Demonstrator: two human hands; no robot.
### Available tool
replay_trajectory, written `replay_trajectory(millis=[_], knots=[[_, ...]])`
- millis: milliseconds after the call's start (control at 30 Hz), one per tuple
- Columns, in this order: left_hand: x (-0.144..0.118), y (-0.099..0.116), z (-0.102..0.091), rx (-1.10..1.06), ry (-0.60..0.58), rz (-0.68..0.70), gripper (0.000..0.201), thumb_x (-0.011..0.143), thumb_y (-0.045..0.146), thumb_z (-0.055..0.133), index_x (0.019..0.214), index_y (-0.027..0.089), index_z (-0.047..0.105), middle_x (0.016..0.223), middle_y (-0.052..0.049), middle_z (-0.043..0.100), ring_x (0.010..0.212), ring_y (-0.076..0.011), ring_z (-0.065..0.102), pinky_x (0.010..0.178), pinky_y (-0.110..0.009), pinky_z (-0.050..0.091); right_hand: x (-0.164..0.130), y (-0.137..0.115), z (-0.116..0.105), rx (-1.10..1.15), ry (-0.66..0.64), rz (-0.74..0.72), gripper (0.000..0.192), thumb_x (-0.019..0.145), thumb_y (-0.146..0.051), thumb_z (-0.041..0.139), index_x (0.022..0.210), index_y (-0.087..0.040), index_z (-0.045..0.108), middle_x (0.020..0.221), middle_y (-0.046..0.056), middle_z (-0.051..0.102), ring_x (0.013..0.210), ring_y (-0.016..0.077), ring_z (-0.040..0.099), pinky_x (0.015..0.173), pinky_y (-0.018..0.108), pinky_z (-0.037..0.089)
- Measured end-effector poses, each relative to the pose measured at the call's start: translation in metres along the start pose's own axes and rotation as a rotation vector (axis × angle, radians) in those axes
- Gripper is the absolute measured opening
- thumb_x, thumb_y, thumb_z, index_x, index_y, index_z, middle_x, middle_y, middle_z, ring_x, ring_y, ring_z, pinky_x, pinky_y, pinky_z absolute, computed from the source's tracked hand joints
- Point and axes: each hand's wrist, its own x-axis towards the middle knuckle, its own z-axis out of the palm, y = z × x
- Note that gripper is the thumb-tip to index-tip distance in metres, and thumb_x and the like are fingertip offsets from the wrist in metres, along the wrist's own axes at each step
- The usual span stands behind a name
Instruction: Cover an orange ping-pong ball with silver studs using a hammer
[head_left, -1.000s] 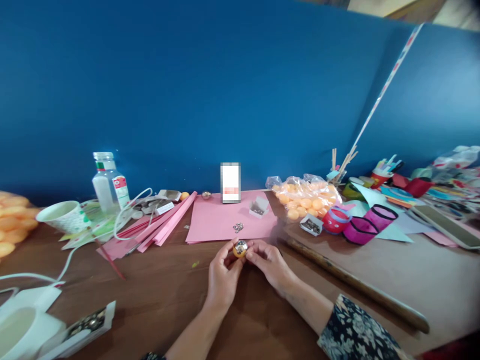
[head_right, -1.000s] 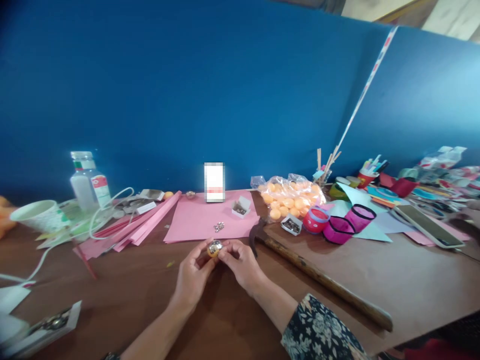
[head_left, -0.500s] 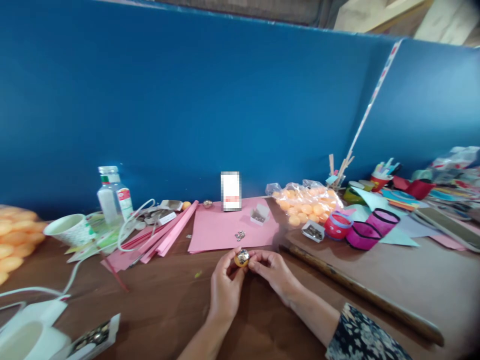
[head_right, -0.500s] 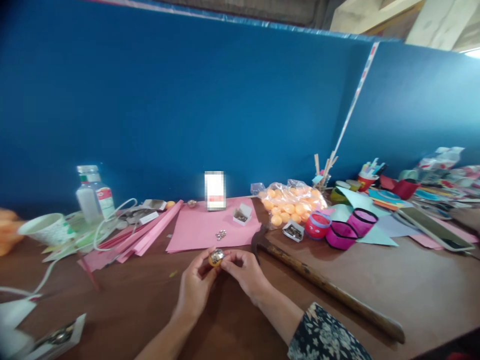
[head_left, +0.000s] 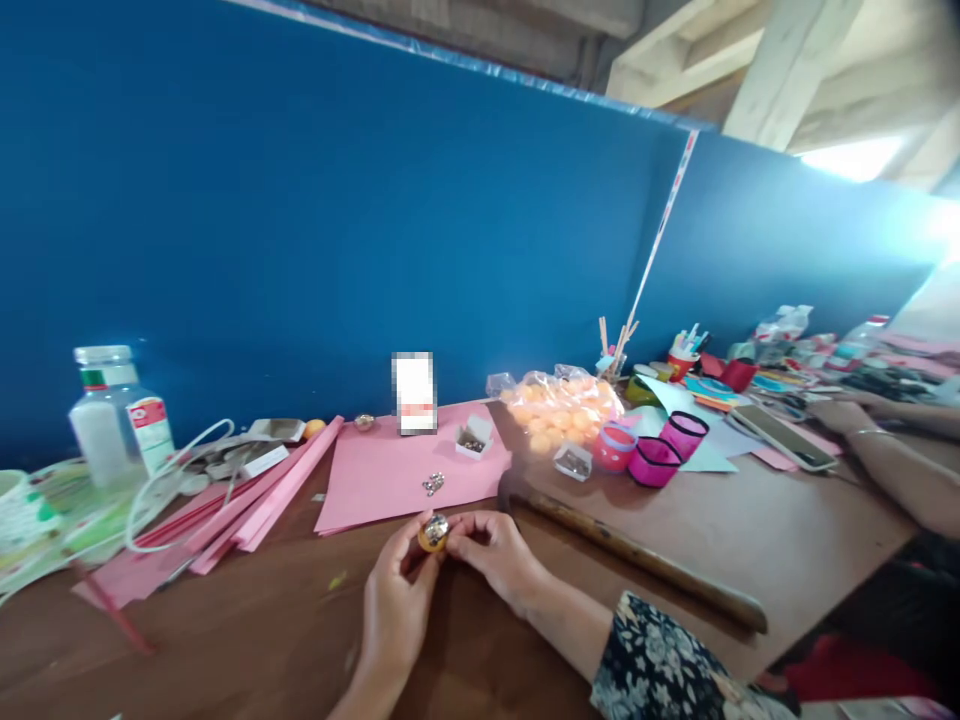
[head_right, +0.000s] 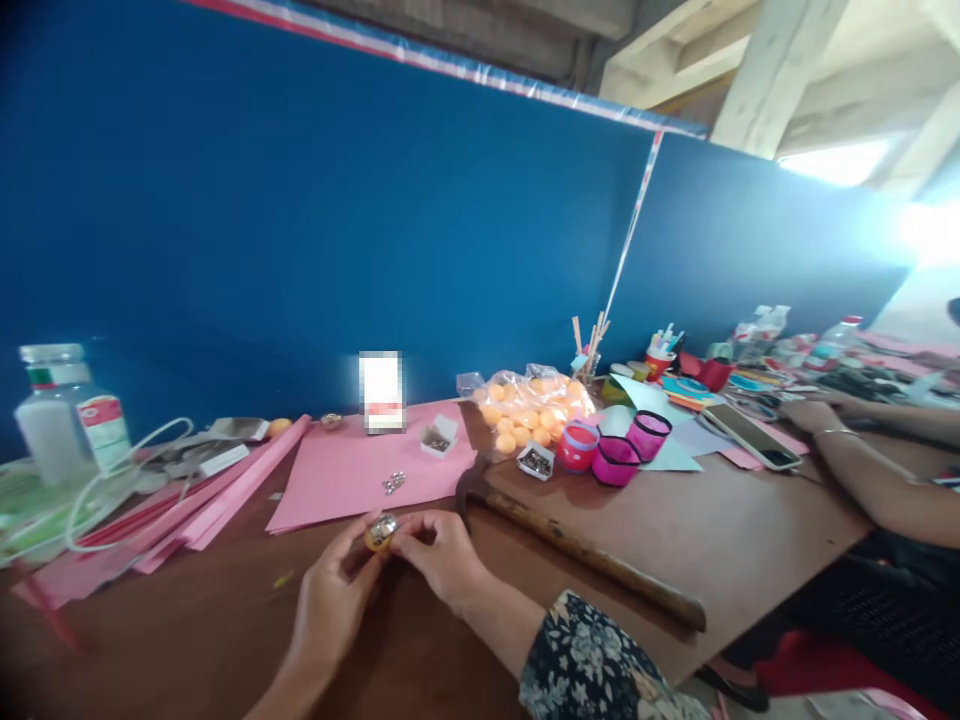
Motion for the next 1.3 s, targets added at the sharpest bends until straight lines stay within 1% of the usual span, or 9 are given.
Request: replay_trajectory(millis=[133,267,467,633,833,967,1033,1167,1300], knots=[[-0.001,0.000,0.000,-0.006,-0.027,0.007,0.048,0.064,0.027,0.064,0.110,0.016,0.055,0.108,-0.010,0.063,0.099,-0.0232,0.058,0.089,-0.036,0.042,0.000,-0.001,0.000,-0.003,0.011,0.002,0.021,0.064,-0.033,0.068,0.063,-0.013,0.062,0.081,0.005,0.066,0.078,0.0171,0.059,0.073,0.027,0.044],[-0.002,-0.002,0.002,-0.042,-0.012,0.003,0.045,0.064,0.027,0.064,0.107,0.015,0.057,0.108,-0.011,0.063,0.100,-0.0236,0.058,0.089,-0.036,0.043,-0.001,0.001,0.000,-0.047,0.034,0.005,0.023,0.063,-0.034,0.069,0.063,-0.013,0.062,0.079,0.005,0.066,0.077,0.0176,0.059,0.072,0.028,0.044],[-0.003,0.000,0.002,-0.055,0.009,0.018,0.044,0.065,0.024,0.064,0.107,0.015,0.057,0.110,-0.011,0.062,0.100,-0.0232,0.058,0.089,-0.036,0.043,-0.002,0.000,0.002,-0.047,0.032,0.008,0.022,0.064,-0.034,0.069,0.065,-0.013,0.062,0.083,0.007,0.066,0.077,0.0177,0.059,0.073,0.029,0.044],[-0.005,0.005,0.002,0.009,0.018,0.078,0.041,0.067,0.022,0.062,0.107,0.016,0.058,0.110,-0.010,0.061,0.101,-0.0228,0.057,0.091,-0.036,0.041,-0.002,-0.004,0.003,-0.029,0.042,0.025,0.023,0.061,-0.034,0.070,0.062,-0.014,0.060,0.083,0.006,0.066,0.078,0.0176,0.059,0.074,0.029,0.045],[-0.005,0.003,0.002,0.065,-0.013,0.114,0.042,0.070,0.022,0.059,0.111,0.017,0.055,0.111,-0.011,0.061,0.103,-0.0231,0.056,0.092,-0.037,0.041,-0.001,0.000,0.002,-0.015,0.059,0.007,0.022,0.060,-0.033,0.070,0.062,-0.015,0.058,0.078,0.004,0.065,0.074,0.0160,0.059,0.071,0.028,0.045],[-0.007,0.005,0.003,0.071,-0.021,0.096,0.041,0.069,0.024,0.060,0.109,0.016,0.056,0.113,-0.011,0.059,0.102,-0.0235,0.056,0.090,-0.036,0.042,-0.002,0.001,0.002,-0.034,0.097,-0.004,0.020,0.062,-0.032,0.068,0.063,-0.015,0.057,0.079,0.004,0.064,0.076,0.0167,0.059,0.071,0.029,0.045],[-0.008,0.007,0.004,0.049,-0.022,0.082,0.042,0.069,0.025,0.061,0.109,0.015,0.056,0.113,-0.011,0.059,0.102,-0.0235,0.056,0.090,-0.036,0.042,-0.002,0.003,0.001,-0.046,0.101,-0.003,0.021,0.063,-0.032,0.068,0.063,-0.015,0.056,0.078,0.004,0.063,0.073,0.0160,0.058,0.069,0.028,0.045],[-0.008,0.012,0.006,-0.082,-0.048,-0.009,0.049,0.066,0.027,0.063,0.113,0.014,0.053,0.112,-0.011,0.061,0.101,-0.0232,0.057,0.088,-0.033,0.044,-0.001,0.004,0.001,-0.003,0.082,0.032,0.023,0.064,-0.035,0.067,0.071,-0.017,0.054,0.071,0.000,0.060,0.066,0.0136,0.056,0.063,0.026,0.046],[-0.008,0.015,0.006,-0.194,-0.090,-0.078,0.054,0.066,0.026,0.064,0.117,0.015,0.049,0.114,-0.010,0.060,0.102,-0.0217,0.057,0.089,-0.031,0.044,-0.002,-0.003,0.003,0.083,0.068,0.036,0.025,0.067,-0.037,0.065,0.079,-0.018,0.052,0.080,0.001,0.059,0.073,0.0137,0.057,0.063,0.025,0.047]])
